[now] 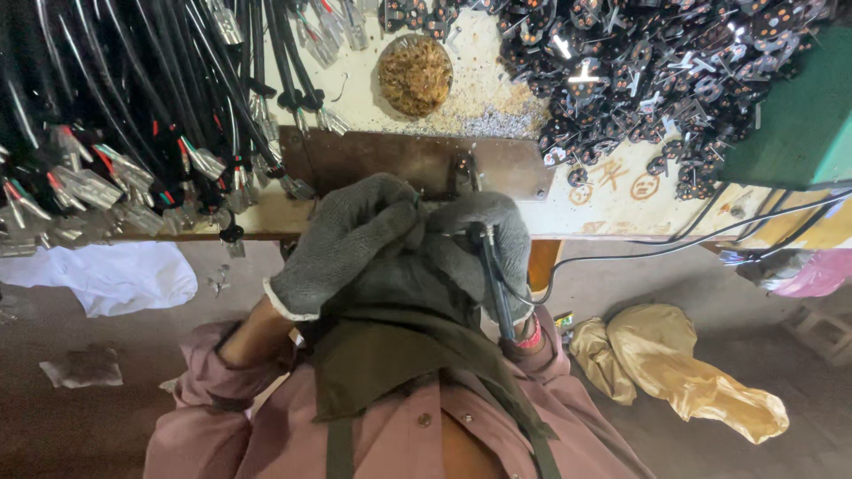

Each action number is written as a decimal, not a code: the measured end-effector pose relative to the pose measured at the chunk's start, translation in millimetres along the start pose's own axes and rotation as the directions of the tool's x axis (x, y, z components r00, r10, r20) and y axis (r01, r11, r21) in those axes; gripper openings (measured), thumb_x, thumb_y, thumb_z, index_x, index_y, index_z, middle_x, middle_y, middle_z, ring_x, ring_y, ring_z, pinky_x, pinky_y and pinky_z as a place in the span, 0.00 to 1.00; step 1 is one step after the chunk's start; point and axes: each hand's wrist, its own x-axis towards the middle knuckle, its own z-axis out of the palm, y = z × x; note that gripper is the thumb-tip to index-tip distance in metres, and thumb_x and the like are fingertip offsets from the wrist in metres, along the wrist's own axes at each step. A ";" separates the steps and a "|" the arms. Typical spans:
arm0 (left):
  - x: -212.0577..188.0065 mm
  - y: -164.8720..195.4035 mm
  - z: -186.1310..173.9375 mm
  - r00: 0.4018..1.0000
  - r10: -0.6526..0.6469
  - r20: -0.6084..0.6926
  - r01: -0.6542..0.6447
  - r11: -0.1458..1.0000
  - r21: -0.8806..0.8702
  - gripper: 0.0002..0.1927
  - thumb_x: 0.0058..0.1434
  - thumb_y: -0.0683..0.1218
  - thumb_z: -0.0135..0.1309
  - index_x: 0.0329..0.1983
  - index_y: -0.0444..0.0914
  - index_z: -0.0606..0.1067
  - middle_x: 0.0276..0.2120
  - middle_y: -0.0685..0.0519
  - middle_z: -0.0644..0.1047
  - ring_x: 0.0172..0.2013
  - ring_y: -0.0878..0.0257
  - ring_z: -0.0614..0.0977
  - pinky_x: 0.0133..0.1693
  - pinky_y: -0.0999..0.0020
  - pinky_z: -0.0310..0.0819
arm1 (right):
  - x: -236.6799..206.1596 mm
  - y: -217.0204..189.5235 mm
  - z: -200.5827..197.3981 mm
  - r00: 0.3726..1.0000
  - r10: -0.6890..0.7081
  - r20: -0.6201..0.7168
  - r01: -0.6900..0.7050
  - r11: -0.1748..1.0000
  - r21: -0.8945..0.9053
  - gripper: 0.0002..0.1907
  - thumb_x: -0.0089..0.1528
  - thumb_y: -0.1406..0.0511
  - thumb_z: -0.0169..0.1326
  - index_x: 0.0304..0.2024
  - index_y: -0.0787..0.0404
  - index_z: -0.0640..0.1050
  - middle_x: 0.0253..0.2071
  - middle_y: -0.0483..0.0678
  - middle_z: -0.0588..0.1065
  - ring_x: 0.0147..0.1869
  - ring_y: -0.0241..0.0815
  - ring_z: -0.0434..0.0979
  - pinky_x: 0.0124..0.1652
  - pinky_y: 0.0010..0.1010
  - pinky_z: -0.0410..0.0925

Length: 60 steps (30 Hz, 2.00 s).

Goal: The person, wearing gloves, solders electrical connectors onto wire ends at a workbench. They hold a wire in one hand and a soldering iron in the other, apply solder to the joint, then set the finished connector aside and pick up the next wire, repeating the process.

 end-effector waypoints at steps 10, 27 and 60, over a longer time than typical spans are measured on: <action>4.3 0.6 8.9 0.995 0.088 0.039 -0.095 0.955 0.280 0.11 0.66 0.47 0.57 0.44 0.34 0.78 0.37 0.54 0.79 0.38 0.70 0.78 0.41 0.72 0.74 | -1.7 41.6 -19.6 0.737 0.643 0.208 -0.263 -0.010 0.965 0.24 0.57 0.64 0.67 0.48 0.61 0.68 0.47 0.55 0.73 0.50 0.51 0.77 0.52 0.45 0.73; 10.3 -35.3 42.7 0.965 0.156 -0.209 -0.149 0.987 0.053 0.03 0.67 0.40 0.58 0.40 0.35 0.76 0.34 0.56 0.79 0.36 0.74 0.77 0.40 0.75 0.74 | -49.5 87.7 21.2 0.780 0.579 -0.238 -0.500 0.805 0.320 0.11 0.75 0.64 0.50 0.41 0.65 0.75 0.34 0.48 0.70 0.33 0.38 0.66 0.30 0.31 0.60; 35.6 -3.0 3.1 0.886 0.464 0.016 -0.238 0.423 0.874 0.08 0.68 0.49 0.54 0.37 0.40 0.74 0.28 0.45 0.78 0.30 0.46 0.82 0.30 0.50 0.74 | 12.7 34.3 -11.2 0.888 -0.457 -0.048 0.410 0.835 -0.367 0.09 0.66 0.63 0.59 0.41 0.60 0.74 0.41 0.50 0.77 0.41 0.48 0.80 0.41 0.35 0.73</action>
